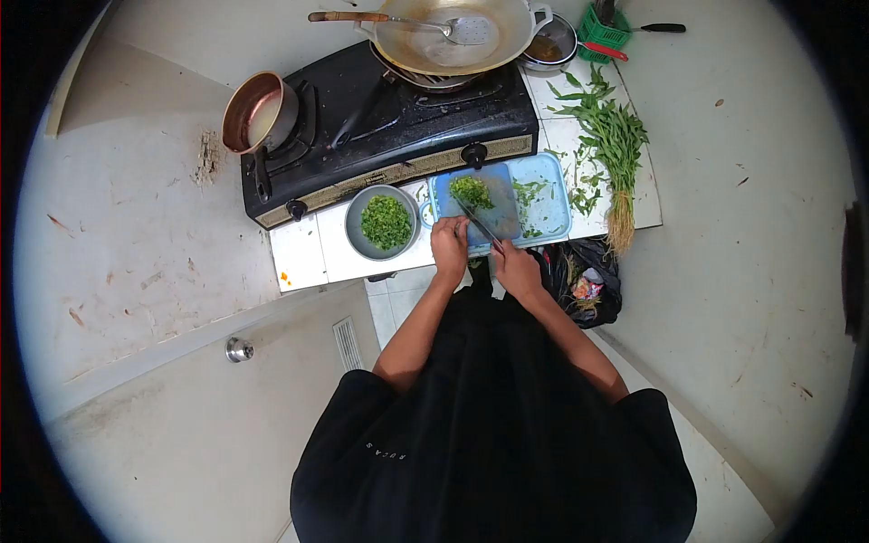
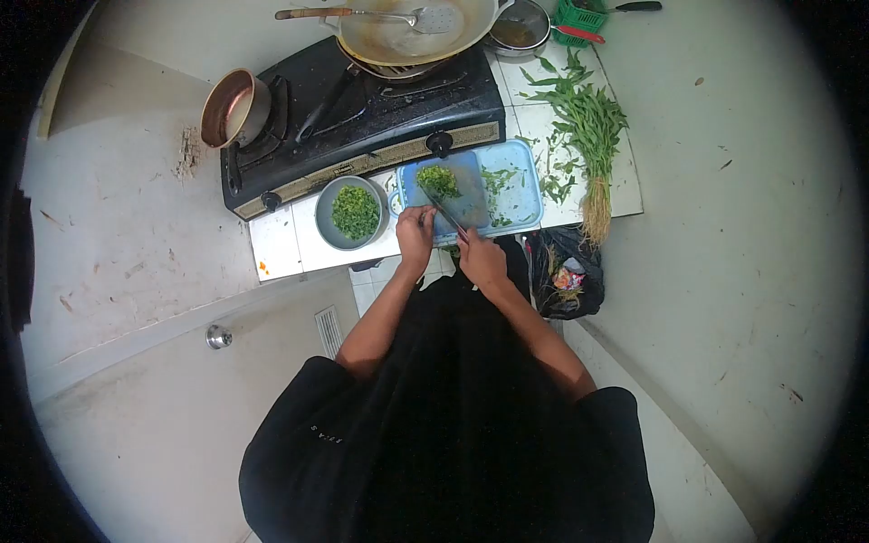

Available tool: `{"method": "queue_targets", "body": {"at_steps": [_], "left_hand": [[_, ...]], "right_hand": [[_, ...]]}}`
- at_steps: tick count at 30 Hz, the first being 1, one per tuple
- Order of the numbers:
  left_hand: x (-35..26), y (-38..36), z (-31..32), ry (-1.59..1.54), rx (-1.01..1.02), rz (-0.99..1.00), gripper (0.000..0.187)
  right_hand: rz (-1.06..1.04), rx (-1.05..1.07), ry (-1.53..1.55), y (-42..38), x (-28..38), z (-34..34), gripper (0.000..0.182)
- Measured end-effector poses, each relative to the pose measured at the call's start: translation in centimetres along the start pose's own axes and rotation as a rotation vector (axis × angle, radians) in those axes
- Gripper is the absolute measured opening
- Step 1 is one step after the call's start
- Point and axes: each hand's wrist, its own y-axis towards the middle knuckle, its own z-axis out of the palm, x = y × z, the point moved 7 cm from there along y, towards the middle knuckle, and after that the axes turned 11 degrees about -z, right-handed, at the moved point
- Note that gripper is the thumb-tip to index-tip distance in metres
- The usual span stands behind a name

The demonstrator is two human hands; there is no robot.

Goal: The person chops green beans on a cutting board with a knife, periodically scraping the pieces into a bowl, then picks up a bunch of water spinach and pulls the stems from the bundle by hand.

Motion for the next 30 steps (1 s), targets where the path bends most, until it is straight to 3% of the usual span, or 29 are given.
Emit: {"method": "queue_targets", "body": {"at_steps": [4,10,16,25,30], "left_hand": [[0.4,0.1,0.0,-0.027,0.03,-0.045,0.012],[-0.2,-0.2,0.4,0.034,-0.008,0.075,0.013],[0.2,0.0,0.4,0.062,0.01,-0.037,0.013],[1.0,0.1,0.3,0.026,0.021,-0.099,0.012],[0.4,-0.3,0.3,0.043,-0.015,0.028,0.011]], "right_hand": [[0.023,0.02,0.001,0.1,0.1,0.1,0.025],[0.067,0.059,-0.056,0.9,0.6,0.7,0.027],[0.068,-0.037,0.023,0.0,0.6,0.0,0.027],[0.014,-0.009,-0.016,-0.6,0.2,0.4,0.027],[0.024,-0.017,-0.088,1.7,0.7,1.4,0.027]]}}
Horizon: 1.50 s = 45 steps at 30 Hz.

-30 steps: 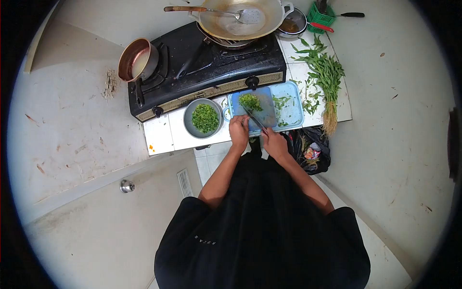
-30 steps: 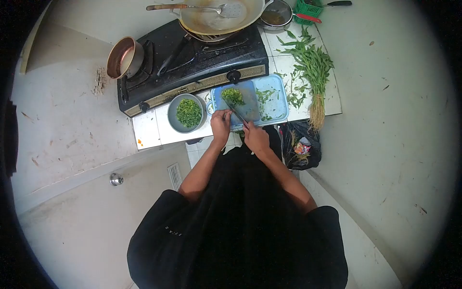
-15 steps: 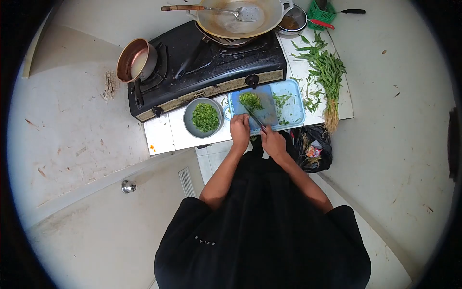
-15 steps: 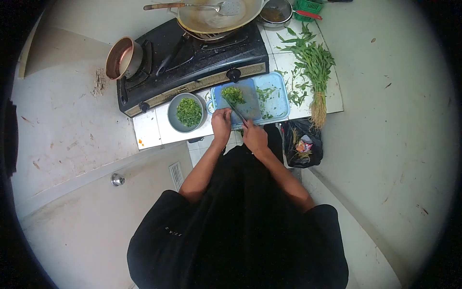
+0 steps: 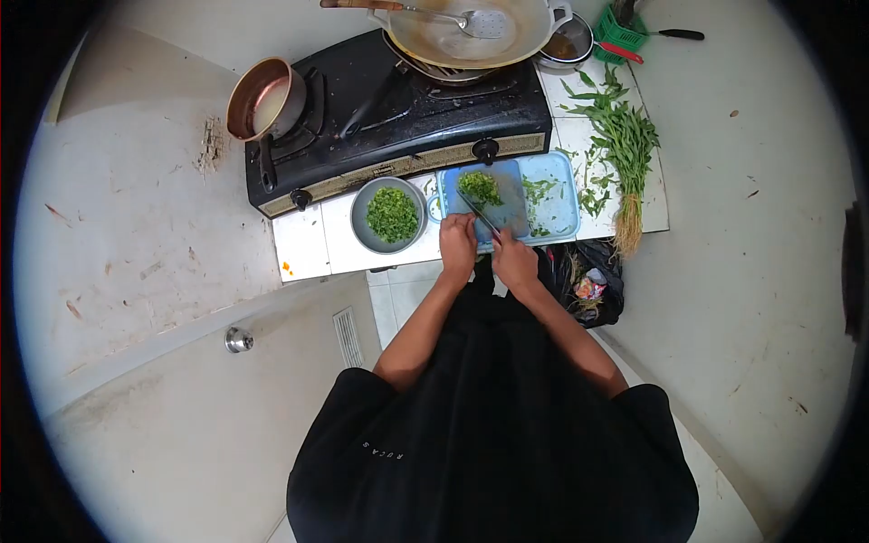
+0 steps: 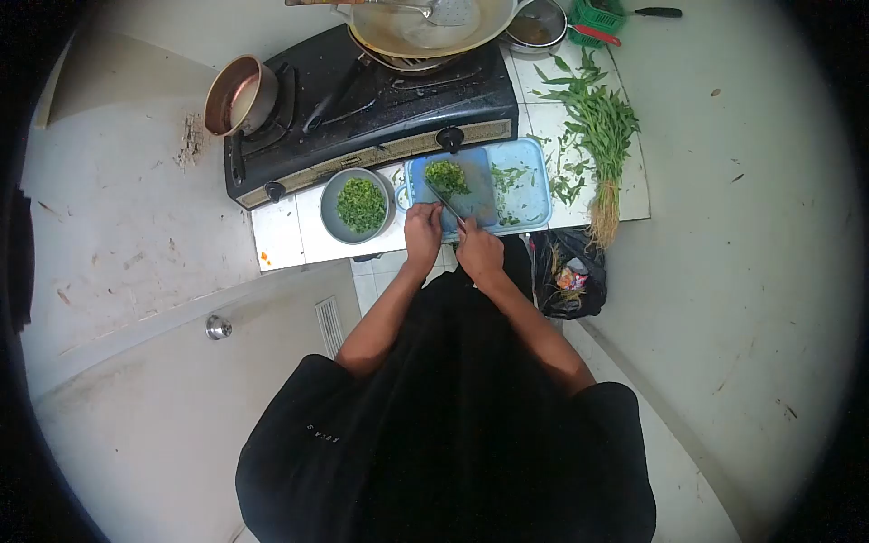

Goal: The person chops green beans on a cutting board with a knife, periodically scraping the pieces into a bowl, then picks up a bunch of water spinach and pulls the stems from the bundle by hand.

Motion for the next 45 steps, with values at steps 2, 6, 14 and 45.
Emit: {"method": "queue_targets", "body": {"at_steps": [2,6,14,45], "left_hand": [[-0.3,0.0,-0.3,-0.006,-0.007,0.001,0.012],[-0.4,0.0,-0.6,-0.015,-0.033,-0.053,0.011],[0.3,0.1,-0.3,-0.005,-0.002,-0.108,0.012],[0.0,-0.6,-0.8,0.01,-0.049,-0.069,0.011]], "right_hand": [[-0.005,0.011,0.003,0.5,0.4,-0.2,0.027],[0.015,0.031,0.084,-0.3,-0.1,-0.8,0.029],[0.039,0.03,0.085,-2.1,0.8,-1.6,0.029],[-0.003,0.088,0.057,-1.1,0.0,-0.7,0.025]]}}
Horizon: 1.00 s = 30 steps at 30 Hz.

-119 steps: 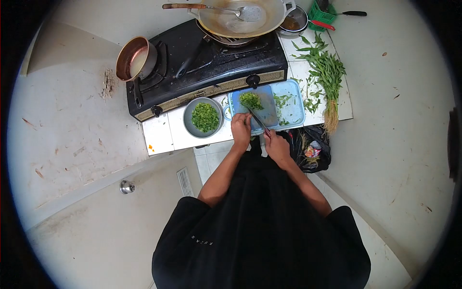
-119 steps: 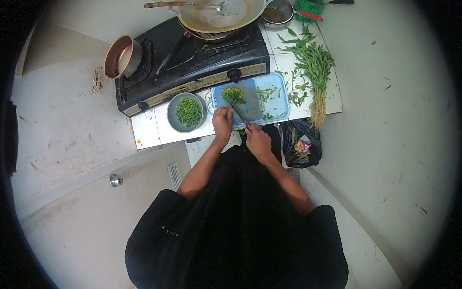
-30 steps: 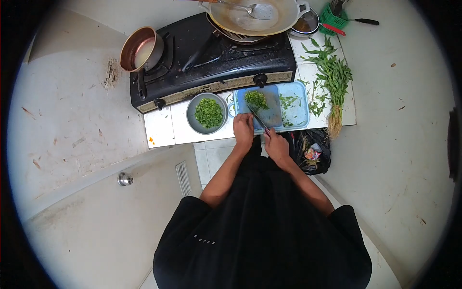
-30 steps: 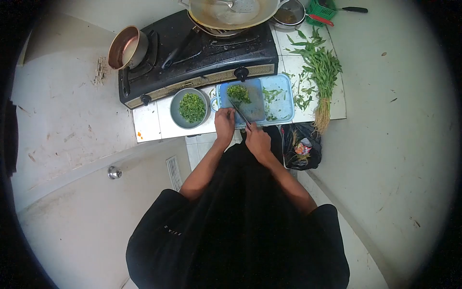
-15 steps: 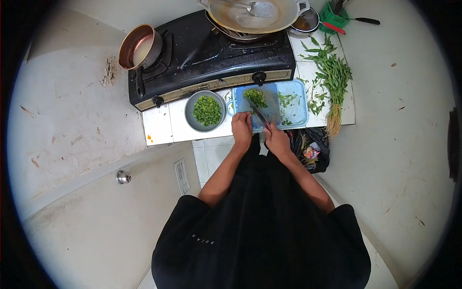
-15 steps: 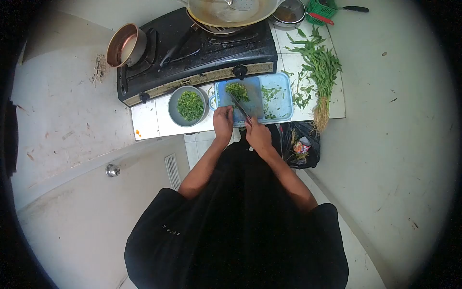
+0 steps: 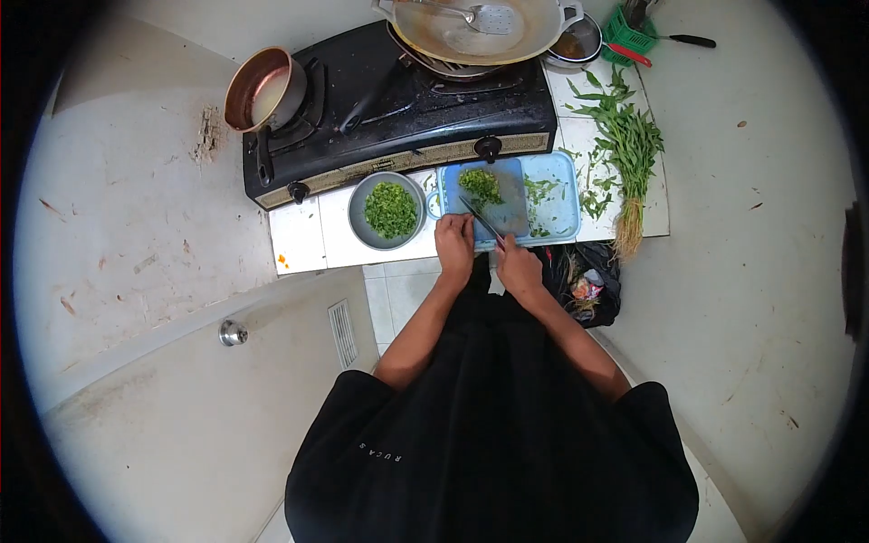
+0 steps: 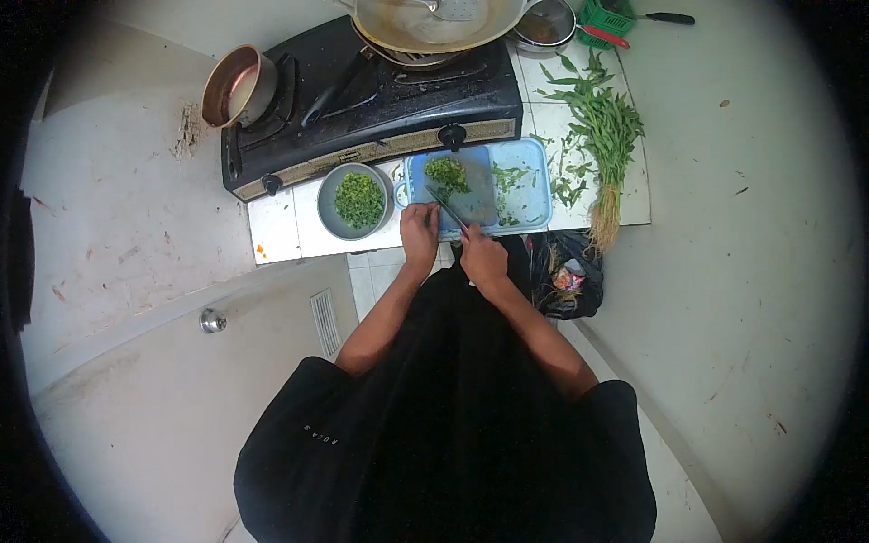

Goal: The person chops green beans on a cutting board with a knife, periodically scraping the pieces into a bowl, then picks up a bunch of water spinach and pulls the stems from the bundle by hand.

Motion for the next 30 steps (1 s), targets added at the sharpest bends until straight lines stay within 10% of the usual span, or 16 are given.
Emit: {"method": "queue_targets", "body": {"at_steps": [30], "left_hand": [[0.5,0.0,0.0,0.049,-0.023,-0.011,0.009]], "right_hand": [[-0.062,-0.009,0.038,1.3,0.7,-0.5,0.029]]}}
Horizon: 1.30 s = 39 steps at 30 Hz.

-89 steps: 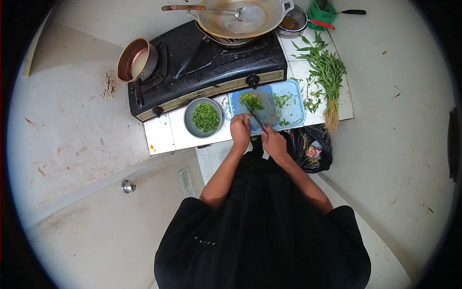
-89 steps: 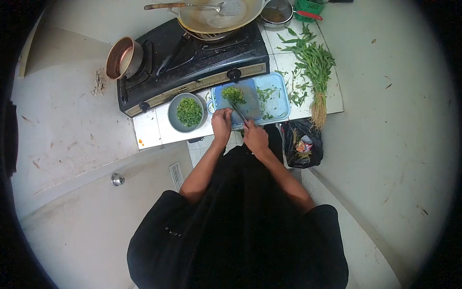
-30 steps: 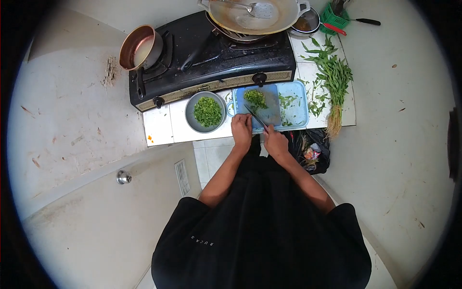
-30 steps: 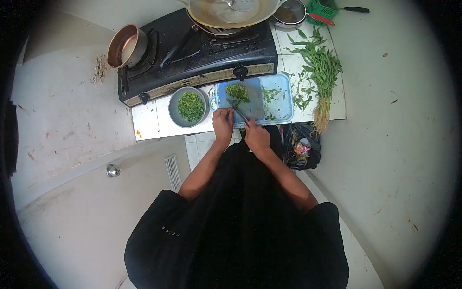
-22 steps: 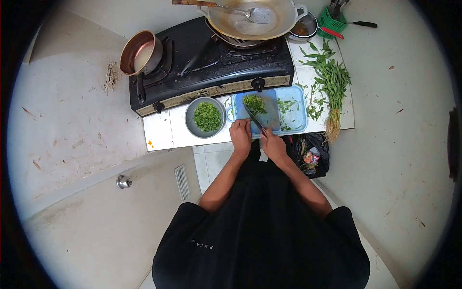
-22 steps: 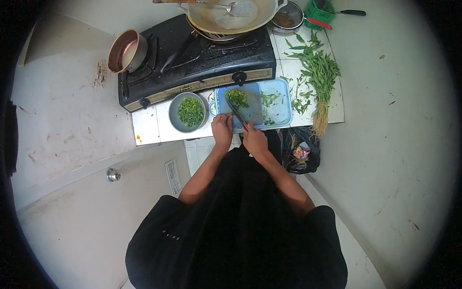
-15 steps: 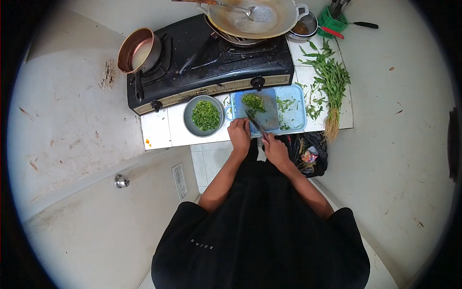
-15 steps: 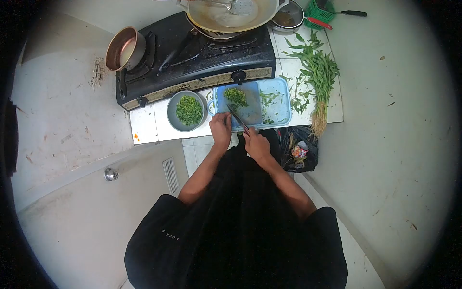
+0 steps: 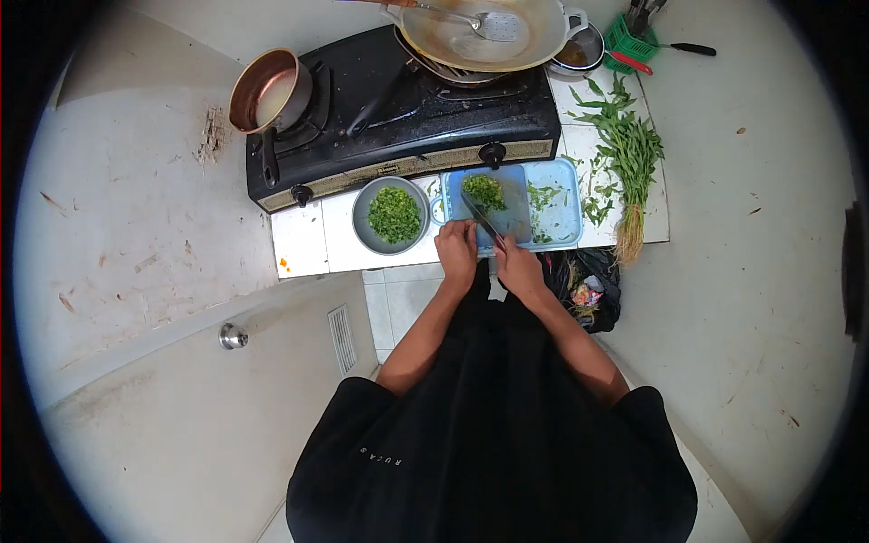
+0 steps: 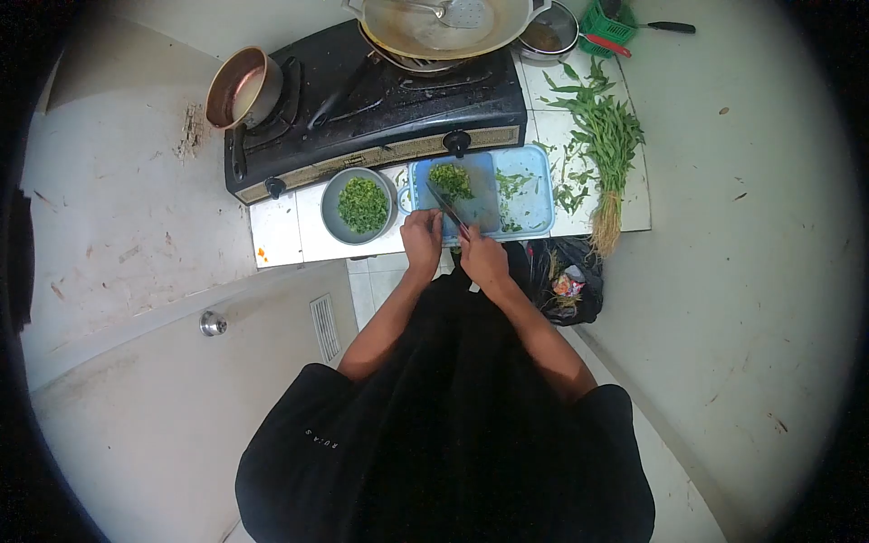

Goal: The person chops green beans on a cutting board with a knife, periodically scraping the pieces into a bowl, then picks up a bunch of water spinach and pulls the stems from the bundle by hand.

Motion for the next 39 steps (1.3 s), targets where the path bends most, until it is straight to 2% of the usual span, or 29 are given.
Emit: {"method": "queue_targets", "body": {"at_steps": [17,25,28,39], "left_hand": [[0.5,0.0,0.0,-0.066,0.017,-0.01,0.005],[0.1,0.1,-0.1,-0.046,0.024,0.019,0.007],[-0.1,0.0,-0.1,-0.028,0.03,0.045,0.008],[0.5,0.1,-0.1,-0.021,0.081,0.006,0.008]], "right_hand": [[0.032,0.025,-0.004,-1.4,-0.3,0.6,0.026],[0.005,-0.045,-0.108,0.4,0.3,1.4,0.023],[0.039,0.012,-0.076,0.9,0.3,1.6,0.025],[0.022,-0.008,-0.015,-2.1,-0.2,1.3,0.027]]}}
